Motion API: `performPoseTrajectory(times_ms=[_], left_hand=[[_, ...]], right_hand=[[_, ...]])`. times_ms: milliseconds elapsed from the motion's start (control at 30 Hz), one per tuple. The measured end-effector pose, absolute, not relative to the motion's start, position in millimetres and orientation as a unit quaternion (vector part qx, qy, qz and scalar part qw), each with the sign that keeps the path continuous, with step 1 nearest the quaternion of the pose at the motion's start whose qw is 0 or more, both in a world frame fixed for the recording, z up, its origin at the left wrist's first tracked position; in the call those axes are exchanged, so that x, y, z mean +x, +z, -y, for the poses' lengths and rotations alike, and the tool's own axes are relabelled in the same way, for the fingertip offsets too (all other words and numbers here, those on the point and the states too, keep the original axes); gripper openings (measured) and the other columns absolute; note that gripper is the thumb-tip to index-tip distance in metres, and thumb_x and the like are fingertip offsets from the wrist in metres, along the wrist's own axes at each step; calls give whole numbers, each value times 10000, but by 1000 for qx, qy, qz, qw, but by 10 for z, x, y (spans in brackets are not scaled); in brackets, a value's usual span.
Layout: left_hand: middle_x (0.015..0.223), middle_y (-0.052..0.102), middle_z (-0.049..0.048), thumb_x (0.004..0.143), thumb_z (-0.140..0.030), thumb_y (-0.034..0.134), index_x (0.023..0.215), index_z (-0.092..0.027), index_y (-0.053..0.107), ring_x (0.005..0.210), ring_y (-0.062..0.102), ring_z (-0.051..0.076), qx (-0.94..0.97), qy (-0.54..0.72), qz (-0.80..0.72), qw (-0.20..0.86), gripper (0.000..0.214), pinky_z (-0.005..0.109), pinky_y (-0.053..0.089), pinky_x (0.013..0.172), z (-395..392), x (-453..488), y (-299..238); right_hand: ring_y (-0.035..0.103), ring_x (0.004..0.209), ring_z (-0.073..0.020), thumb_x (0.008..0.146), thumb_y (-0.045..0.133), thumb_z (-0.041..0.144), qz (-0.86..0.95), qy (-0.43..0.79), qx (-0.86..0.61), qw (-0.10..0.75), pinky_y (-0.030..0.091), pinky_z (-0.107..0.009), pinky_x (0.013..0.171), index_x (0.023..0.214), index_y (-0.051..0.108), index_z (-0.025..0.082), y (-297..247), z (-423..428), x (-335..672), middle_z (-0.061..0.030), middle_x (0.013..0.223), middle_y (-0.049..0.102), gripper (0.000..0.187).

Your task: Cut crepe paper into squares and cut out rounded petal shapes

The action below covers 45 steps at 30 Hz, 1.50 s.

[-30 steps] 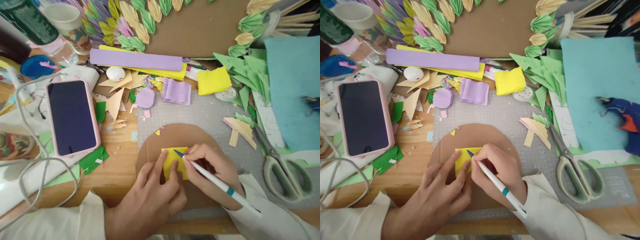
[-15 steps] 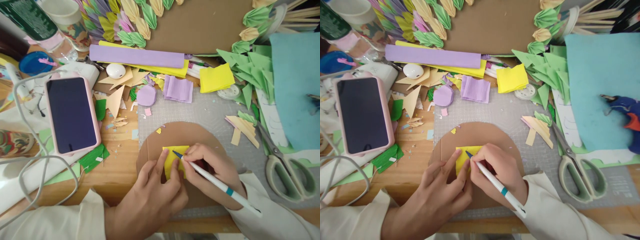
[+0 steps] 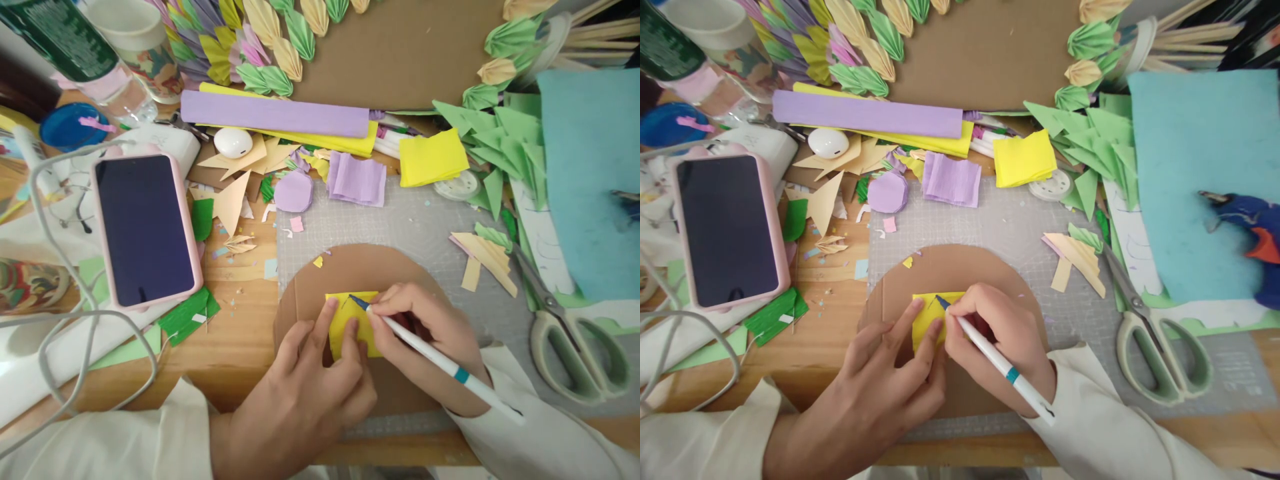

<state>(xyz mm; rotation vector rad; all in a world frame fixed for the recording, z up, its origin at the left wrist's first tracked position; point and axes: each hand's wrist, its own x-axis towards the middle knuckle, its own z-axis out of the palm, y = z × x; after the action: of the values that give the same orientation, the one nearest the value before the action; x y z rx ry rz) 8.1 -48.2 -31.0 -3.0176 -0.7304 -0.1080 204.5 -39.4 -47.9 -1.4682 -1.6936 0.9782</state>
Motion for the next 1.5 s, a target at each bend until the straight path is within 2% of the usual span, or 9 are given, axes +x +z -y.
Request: performPoseTrajectory(times_ms=[200,300,400,633,800,933,1133,1333,1500], left_hand=[[1253,614,121,951,-167,422,1119,-132,582,1191,574,434,-972,-37,233,20,235,479,419,850,486,77,-310],[1252,618,116,952,-172,427,1120,-137,585,1190,576,429,-972,-32,234,16,233,466,436,832,488,81,-310],[1259,614,115,954,-176,429,1128,-141,583,1198,569,433,-972,-30,232,13,235,460,446,820,486,86,-312],[1284,596,120,957,-182,436,1132,-144,578,1198,575,419,-972,-24,234,16,229,462,450,842,483,81,-297],[1280,593,122,965,-195,429,1145,-142,579,1200,573,419,-971,-26,236,14,240,464,441,850,489,83,-304],[1298,578,130,966,-203,431,1157,-142,573,1202,568,425,-972,-21,233,17,245,468,439,847,483,80,-306],[1290,580,127,969,-196,422,1142,-141,574,1208,562,429,-972,-23,232,17,237,476,420,857,492,78,-313],[1284,584,127,967,-169,418,1140,-141,573,1191,577,422,-972,-19,232,15,234,482,388,879,497,78,-297],[1302,568,141,967,-194,422,1139,-138,565,1206,562,431,-973,-19,230,21,231,485,385,874,492,74,-289]], right_hand=[[582,622,-150,826,594,119,669,396,-530,338,464,-295,575,771,526,248,-482,392,2047,28,681,576,156],[646,755,-184,829,600,116,653,392,-544,353,500,-311,653,794,532,252,-487,396,2060,19,717,599,156],[671,832,-201,836,598,122,646,382,-560,352,515,-305,665,814,536,252,-494,389,2068,8,758,625,146],[667,804,-198,811,593,100,663,365,-547,359,542,-332,705,781,521,259,-502,371,2070,23,704,573,177],[665,757,-199,817,598,112,670,355,-547,353,538,-329,637,810,538,262,-486,356,2061,9,733,617,161],[663,747,-190,810,587,92,676,353,-537,361,559,-355,709,787,521,265,-479,352,2059,25,699,581,186],[662,741,-187,805,594,85,688,344,-528,359,559,-345,686,795,530,264,-478,356,2065,26,703,604,190],[576,624,-150,777,582,52,677,346,-527,381,577,-385,762,757,504,268,-481,359,2061,51,646,498,230],[594,666,-168,803,589,62,694,352,-512,363,574,-387,735,814,518,271,-488,357,2070,30,694,562,220]])
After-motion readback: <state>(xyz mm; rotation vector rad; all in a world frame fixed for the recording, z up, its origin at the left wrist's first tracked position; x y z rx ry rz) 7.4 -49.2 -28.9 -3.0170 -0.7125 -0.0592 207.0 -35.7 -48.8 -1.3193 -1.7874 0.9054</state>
